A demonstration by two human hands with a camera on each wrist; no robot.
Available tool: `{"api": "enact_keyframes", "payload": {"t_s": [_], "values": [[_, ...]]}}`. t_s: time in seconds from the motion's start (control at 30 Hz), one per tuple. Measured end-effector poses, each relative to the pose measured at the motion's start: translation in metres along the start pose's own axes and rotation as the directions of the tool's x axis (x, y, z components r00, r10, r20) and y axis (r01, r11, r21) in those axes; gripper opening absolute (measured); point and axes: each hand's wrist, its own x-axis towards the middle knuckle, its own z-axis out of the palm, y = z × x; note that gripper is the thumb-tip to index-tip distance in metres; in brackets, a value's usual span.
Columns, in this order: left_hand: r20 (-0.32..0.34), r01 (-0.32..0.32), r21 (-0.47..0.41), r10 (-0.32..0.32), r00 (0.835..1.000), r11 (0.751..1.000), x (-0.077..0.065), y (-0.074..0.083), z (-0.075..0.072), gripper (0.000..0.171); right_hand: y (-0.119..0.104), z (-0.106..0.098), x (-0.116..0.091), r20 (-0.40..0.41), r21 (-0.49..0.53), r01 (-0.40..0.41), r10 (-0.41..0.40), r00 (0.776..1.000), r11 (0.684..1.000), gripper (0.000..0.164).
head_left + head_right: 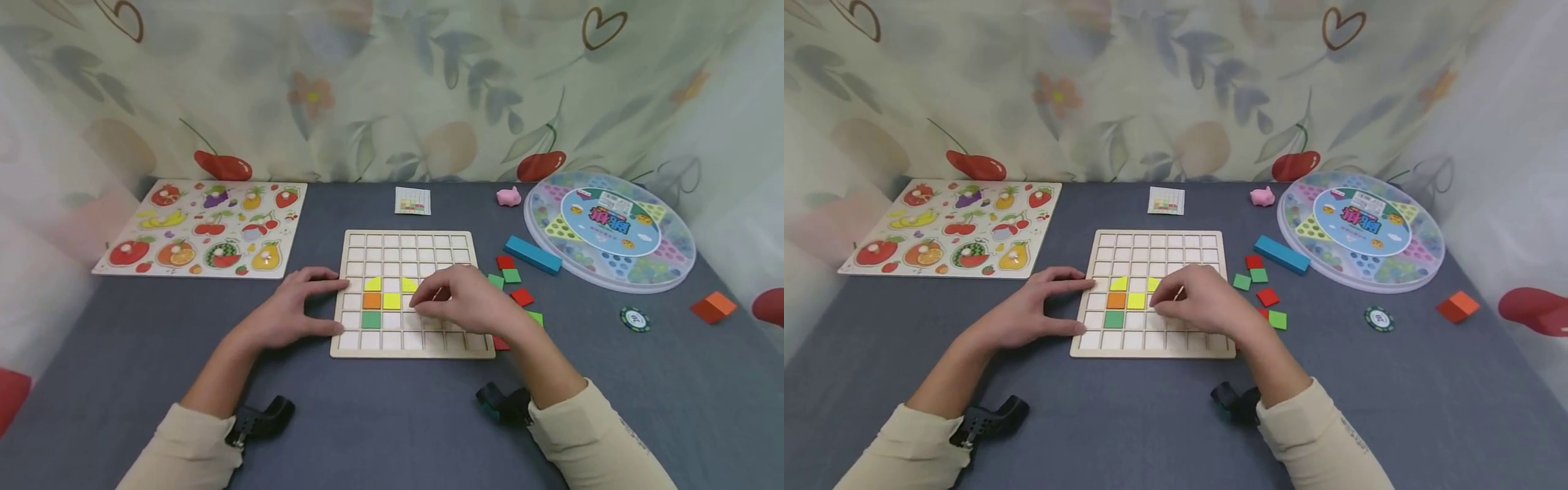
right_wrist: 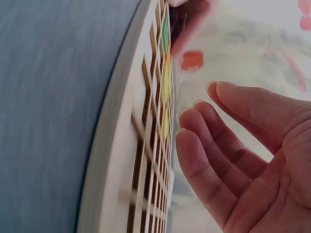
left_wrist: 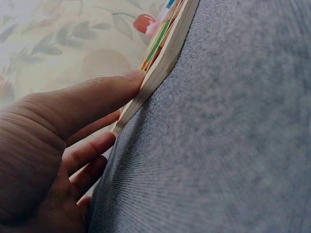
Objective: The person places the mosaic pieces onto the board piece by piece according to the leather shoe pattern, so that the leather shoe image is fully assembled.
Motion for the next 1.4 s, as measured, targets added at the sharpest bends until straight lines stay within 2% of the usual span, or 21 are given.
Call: {"api": "enact_keyframes", "payload": {"t_s": [0.1,0.4,0.53,0.83,1.07,1.23,1.4], "values": [[0.006,0.005,0.003,-0.005,1.000,1.000,-0.001,0.000,-0.001,0.071,0.012,-0.010,-0.007,-0.035,0.013,-0.029,0.030,0.999,0.999,0.014],[0.013,0.023,0.001,-0.023,1.000,1.000,-0.013,-0.005,0.000,0.071,0.045,-0.029,-0.021,-0.114,-0.077,-0.150,0.141,0.984,0.986,0.017],[0.004,0.013,-0.005,-0.013,1.000,1.000,-0.011,-0.004,0.001,0.072,0.055,-0.043,-0.027,-0.135,-0.106,-0.193,0.178,0.975,0.975,0.018],[0.000,0.010,-0.014,-0.010,1.000,1.000,-0.007,-0.001,-0.001,0.072,0.075,-0.059,-0.038,-0.064,-0.152,-0.218,0.210,0.976,0.964,0.022],[0.003,0.005,-0.018,-0.005,1.000,1.000,-0.005,-0.001,-0.002,0.071,0.078,-0.064,-0.051,0.029,-0.178,-0.221,0.230,0.973,0.959,0.027],[0.007,0.001,-0.014,-0.001,1.000,1.000,-0.004,0.000,-0.002,0.071,0.075,-0.060,-0.054,0.026,-0.252,-0.221,0.235,0.972,0.942,0.022],[0.012,-0.002,-0.013,0.003,1.000,1.000,-0.001,0.001,0.000,0.071,0.071,-0.058,-0.052,0.003,-0.255,-0.231,0.239,0.971,0.939,0.018]]}}
